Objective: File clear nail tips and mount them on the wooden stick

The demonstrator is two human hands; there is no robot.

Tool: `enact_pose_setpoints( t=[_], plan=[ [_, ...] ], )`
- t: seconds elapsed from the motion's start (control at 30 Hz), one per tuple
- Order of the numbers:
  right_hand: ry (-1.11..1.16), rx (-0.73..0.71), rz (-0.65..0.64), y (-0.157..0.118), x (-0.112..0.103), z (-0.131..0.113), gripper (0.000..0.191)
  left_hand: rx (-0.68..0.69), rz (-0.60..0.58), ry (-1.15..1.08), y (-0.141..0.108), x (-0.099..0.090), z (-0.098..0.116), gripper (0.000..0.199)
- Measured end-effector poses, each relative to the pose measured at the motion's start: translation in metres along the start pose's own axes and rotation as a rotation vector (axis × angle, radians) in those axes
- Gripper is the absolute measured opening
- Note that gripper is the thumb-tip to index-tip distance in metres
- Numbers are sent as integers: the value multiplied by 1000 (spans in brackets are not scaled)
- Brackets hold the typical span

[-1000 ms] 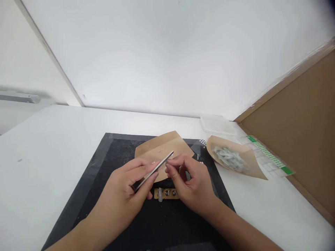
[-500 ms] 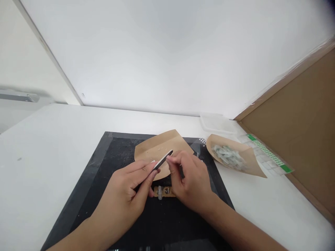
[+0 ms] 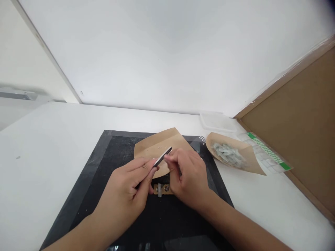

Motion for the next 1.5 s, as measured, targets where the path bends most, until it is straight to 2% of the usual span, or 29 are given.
enact_pose_setpoints(
  t=[0.13,0.23,0.37,0.47,0.6,0.63,0.7,0.83,0.93,1.03,1.17,1.27,1.4,1.5],
  plan=[
    [8,-26,-63,0,8,-2,19,14,1,8,0,0,1,24],
    [-52,-18,34,1,-3,-2,18,18,20,29,1,-1,2,23],
    [-26,-8,-11,3,0,-2,20,15,31,24,1,-2,4,24],
    [-74,6,64,3,-8,-2,21,14,30,26,1,-3,6,25],
    [-11,-19,-23,2,2,-7,21,19,49,71,2,-5,7,25],
    [-30,-5,-18,2,1,-6,21,25,58,84,2,-5,8,25],
    [-90,37,75,2,-9,-4,22,35,72,103,1,-6,10,23],
    [-20,14,20,5,-5,-4,19,48,71,97,-1,-6,12,22],
    [-47,20,89,5,-12,-3,20,42,61,84,-1,-6,12,22],
    [-19,16,-4,5,-2,-4,23,28,63,63,-1,-6,10,22],
    [-54,14,67,5,-10,-5,20,11,72,62,-1,-6,9,26],
    [-20,15,22,7,-6,-4,20,8,67,63,0,-6,10,27],
    [-66,27,77,7,-12,1,20,24,81,68,0,-6,11,29],
    [-34,25,15,8,-6,3,20,25,95,75,0,-7,10,28]
  ],
)
Point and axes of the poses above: each hand's wrist, its own y-axis towards the middle knuckle, its own x-axis out of the palm, z = x × y, the point moved 10 cm from there along y, towards the middle knuckle, and after that the axes turned 9 degrees about y, right-handed, at the moved point
